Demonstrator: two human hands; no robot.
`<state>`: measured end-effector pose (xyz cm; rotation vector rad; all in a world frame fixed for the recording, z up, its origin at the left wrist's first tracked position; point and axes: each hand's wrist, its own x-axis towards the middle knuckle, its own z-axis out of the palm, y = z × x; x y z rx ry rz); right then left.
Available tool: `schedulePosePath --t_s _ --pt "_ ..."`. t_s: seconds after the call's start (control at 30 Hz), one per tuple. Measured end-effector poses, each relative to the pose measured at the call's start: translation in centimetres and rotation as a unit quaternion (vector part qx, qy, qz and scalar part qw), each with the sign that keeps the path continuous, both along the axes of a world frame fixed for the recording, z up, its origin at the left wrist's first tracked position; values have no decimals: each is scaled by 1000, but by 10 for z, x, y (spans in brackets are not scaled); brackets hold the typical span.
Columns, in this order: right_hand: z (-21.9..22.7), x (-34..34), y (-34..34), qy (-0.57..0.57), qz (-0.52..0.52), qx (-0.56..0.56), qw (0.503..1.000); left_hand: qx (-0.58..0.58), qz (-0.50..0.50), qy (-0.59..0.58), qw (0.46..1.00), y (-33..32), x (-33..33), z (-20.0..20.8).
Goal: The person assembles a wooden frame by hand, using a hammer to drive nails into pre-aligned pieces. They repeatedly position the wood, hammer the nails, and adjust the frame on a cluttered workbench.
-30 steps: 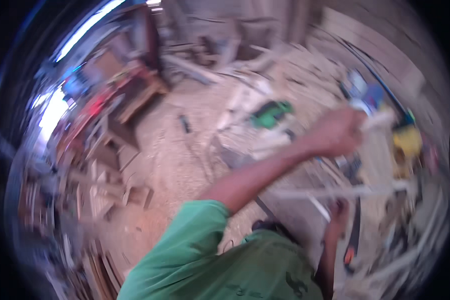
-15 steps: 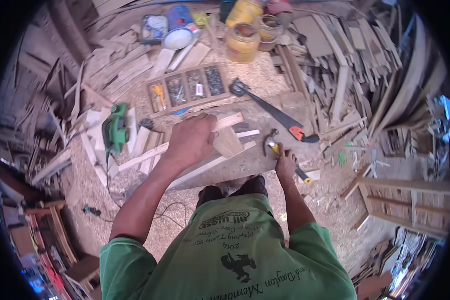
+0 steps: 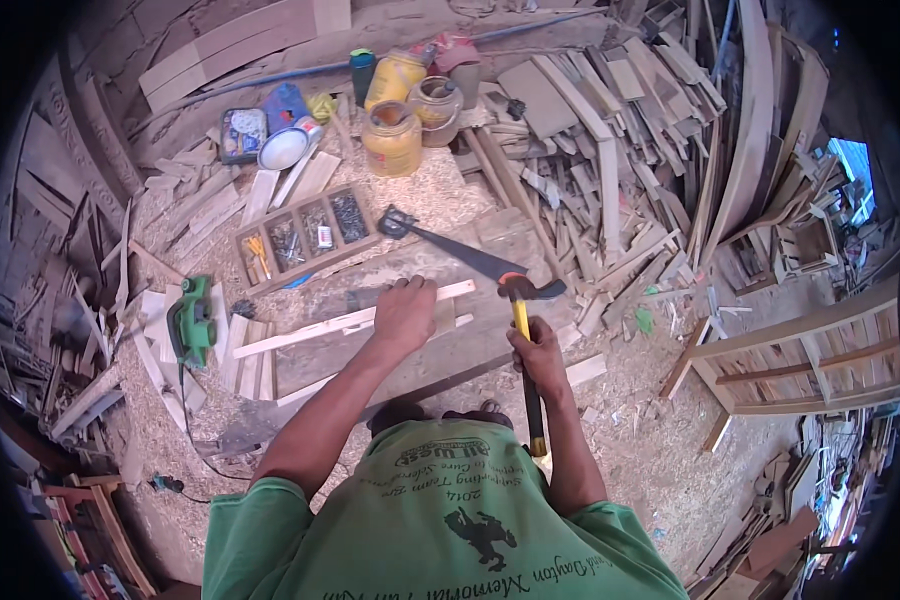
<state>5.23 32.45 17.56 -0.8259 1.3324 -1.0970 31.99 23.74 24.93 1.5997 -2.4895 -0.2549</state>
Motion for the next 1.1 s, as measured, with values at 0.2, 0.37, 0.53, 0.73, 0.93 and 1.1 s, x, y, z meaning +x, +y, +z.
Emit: schedulePosePath --t_s 0.2,0.37,0.53,0.73,0.93,1.1 --pt "31 -32 -27 69 36 -33 996 0 -3 -7 1000 10 -71 -17" --pt "14 -15 -42 -73 26 -29 997 11 30 -16 999 20 -77 -26" --pt "-22 -10 -65 -66 91 -107 988 7 38 -13 999 30 -81 -29" --pt "-31 -9 -83 -88 66 -66 992 59 78 94 991 33 -62 -20" --pt "-30 -7 -82 -93 50 -62 992 36 110 153 981 41 -53 -28" --pt "-26 -2 -82 -94 29 -72 993 41 113 154 981 33 -51 -37"
